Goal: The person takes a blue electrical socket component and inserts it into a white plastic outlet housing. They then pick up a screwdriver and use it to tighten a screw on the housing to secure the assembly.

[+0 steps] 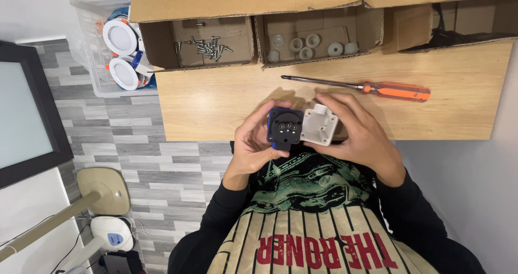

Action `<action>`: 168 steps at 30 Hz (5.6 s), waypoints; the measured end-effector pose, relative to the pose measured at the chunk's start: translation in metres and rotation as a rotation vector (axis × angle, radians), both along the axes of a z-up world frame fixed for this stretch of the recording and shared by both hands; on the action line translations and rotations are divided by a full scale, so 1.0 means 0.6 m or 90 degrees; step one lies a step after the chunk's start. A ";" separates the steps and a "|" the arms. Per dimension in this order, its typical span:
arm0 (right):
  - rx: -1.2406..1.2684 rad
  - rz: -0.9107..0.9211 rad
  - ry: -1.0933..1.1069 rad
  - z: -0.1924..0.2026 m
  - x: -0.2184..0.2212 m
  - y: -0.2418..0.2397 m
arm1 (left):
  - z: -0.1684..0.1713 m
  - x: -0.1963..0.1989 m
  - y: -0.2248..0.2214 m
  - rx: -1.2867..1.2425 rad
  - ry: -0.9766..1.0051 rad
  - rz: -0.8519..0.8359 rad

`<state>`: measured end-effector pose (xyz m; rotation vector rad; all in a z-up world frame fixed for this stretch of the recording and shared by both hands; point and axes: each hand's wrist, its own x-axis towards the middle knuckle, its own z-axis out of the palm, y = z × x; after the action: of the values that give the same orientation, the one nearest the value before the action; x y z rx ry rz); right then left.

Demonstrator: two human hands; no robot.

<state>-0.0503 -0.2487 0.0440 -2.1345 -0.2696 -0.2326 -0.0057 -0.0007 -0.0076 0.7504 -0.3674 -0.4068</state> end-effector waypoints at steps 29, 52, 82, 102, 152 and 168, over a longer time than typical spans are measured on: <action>0.224 0.023 -0.062 0.086 0.034 0.025 | 0.067 -0.006 -0.007 0.139 -0.191 0.040; 0.286 0.067 -0.079 0.013 0.017 -0.072 | 0.082 -0.001 0.033 0.191 -0.243 0.024; 0.011 0.112 -0.045 -0.010 0.034 -0.022 | 0.103 0.014 0.009 0.479 -0.480 0.196; 0.033 0.117 -0.013 -0.001 0.033 -0.027 | 0.159 0.030 -0.039 0.631 -0.594 0.111; -0.211 0.250 -0.143 0.168 0.145 -0.035 | 0.079 0.022 -0.026 0.631 -0.700 0.086; -0.490 0.201 0.551 0.137 0.353 0.064 | 0.079 0.014 -0.033 0.568 -0.611 0.128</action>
<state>0.1612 -0.2102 0.1264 -2.6453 -0.1835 1.1216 0.0024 -0.0206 0.0400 1.8411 -1.0261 0.0406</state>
